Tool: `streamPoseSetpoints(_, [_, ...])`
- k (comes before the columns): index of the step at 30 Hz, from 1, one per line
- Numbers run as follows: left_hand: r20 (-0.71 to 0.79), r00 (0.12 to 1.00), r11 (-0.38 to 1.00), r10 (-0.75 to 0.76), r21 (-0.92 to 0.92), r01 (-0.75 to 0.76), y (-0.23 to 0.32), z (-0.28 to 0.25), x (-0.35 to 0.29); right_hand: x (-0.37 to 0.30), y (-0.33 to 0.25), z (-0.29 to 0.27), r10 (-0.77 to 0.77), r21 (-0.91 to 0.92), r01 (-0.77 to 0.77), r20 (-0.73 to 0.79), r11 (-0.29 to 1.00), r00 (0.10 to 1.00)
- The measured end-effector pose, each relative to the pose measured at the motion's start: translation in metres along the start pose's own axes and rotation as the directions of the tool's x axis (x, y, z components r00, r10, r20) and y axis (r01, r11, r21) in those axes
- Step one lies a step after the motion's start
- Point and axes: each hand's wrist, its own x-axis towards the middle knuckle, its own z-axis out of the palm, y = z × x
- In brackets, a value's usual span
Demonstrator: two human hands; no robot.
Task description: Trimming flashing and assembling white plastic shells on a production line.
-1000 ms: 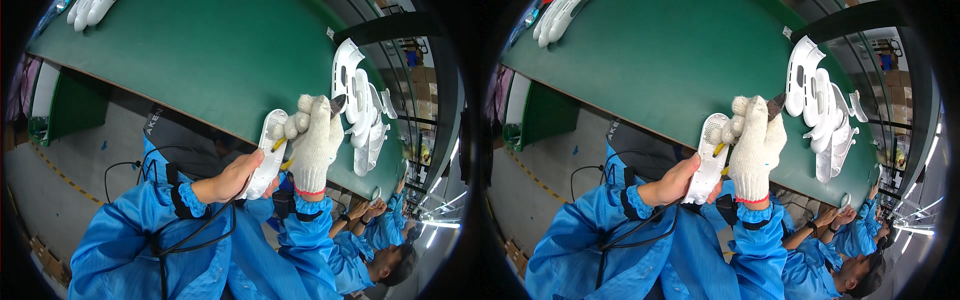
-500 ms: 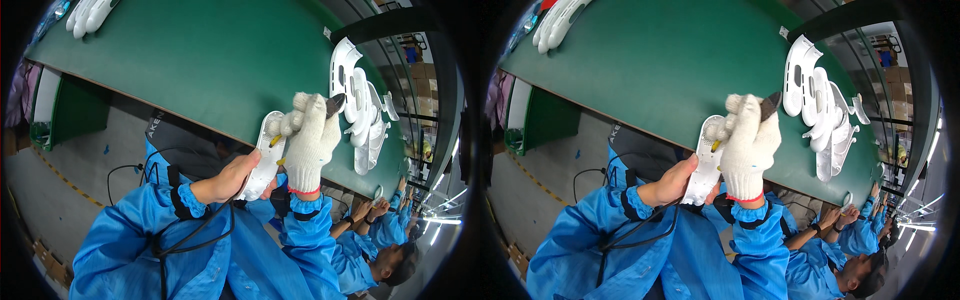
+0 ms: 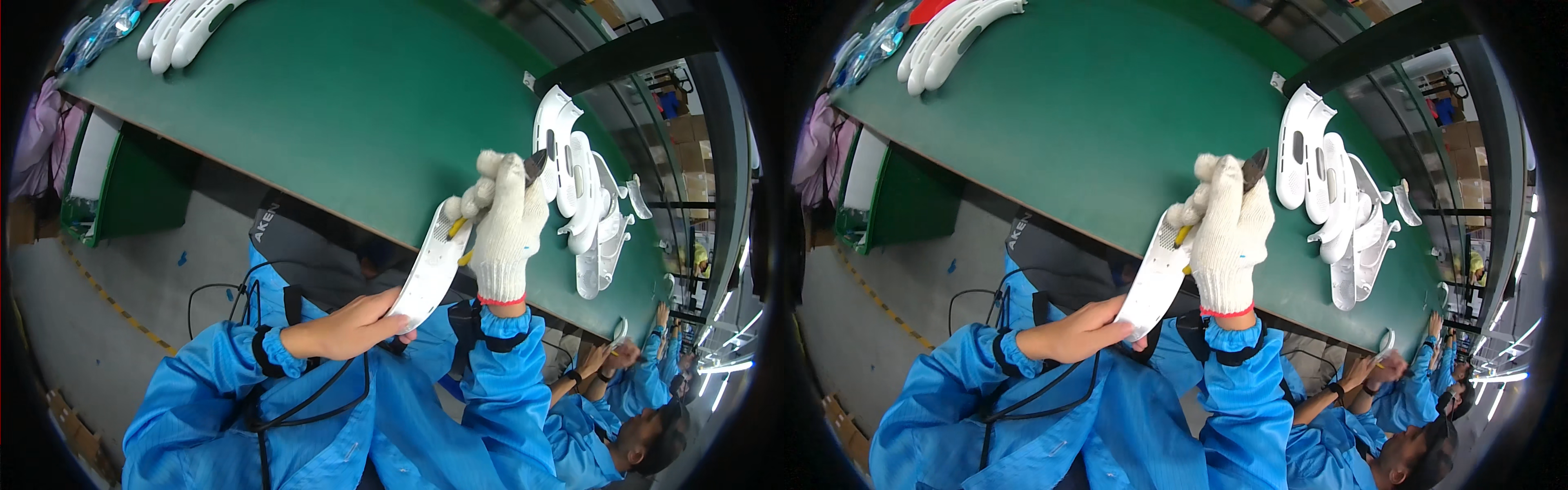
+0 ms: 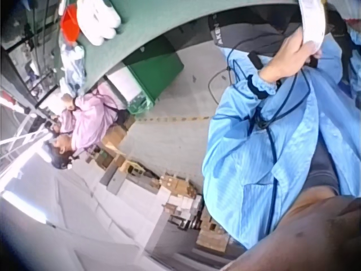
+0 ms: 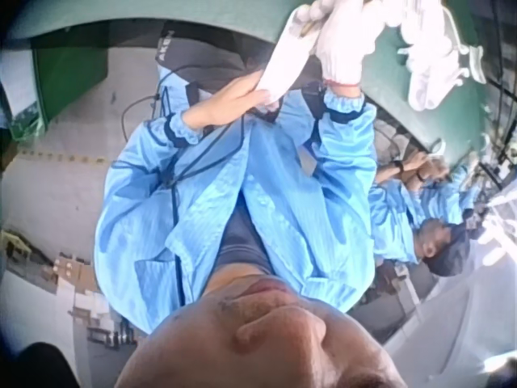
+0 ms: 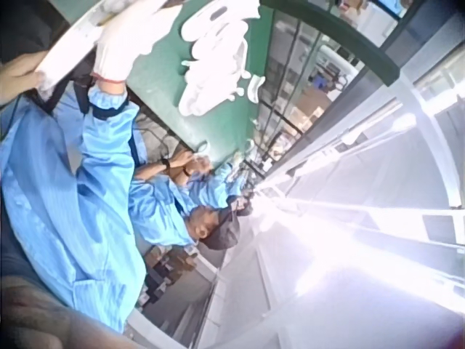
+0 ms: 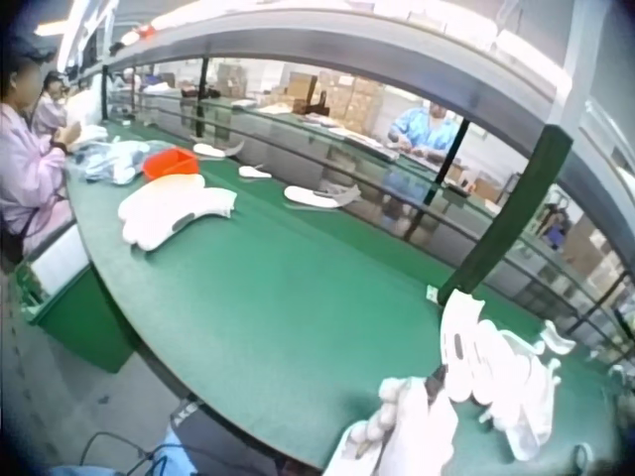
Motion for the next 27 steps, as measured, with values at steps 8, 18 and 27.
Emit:
streamPoseSetpoints(8, [-0.284, 0.958, 0.99, 0.052, -0.109, -0.086, 0.0, 0.013, 0.041, -0.003, -0.014, -0.003, -0.06, 0.145, 0.049, 0.074, 0.988, 0.995])
streamPoseSetpoints(18, [-0.398, 0.906, 0.98, 0.142, -0.075, -0.186, -0.003, 0.026, 0.055, -0.029, -0.002, -0.006, 0.038, 0.134, -0.029, -0.068, 0.991, 0.997])
streamPoseSetpoints(27, [-0.429, 0.889, 0.98, 0.16, -0.037, -0.194, 0.0, 0.029, 0.055, -0.032, 0.009, -0.001, 0.006, 0.065, 0.001, -0.11, 0.998, 0.994])
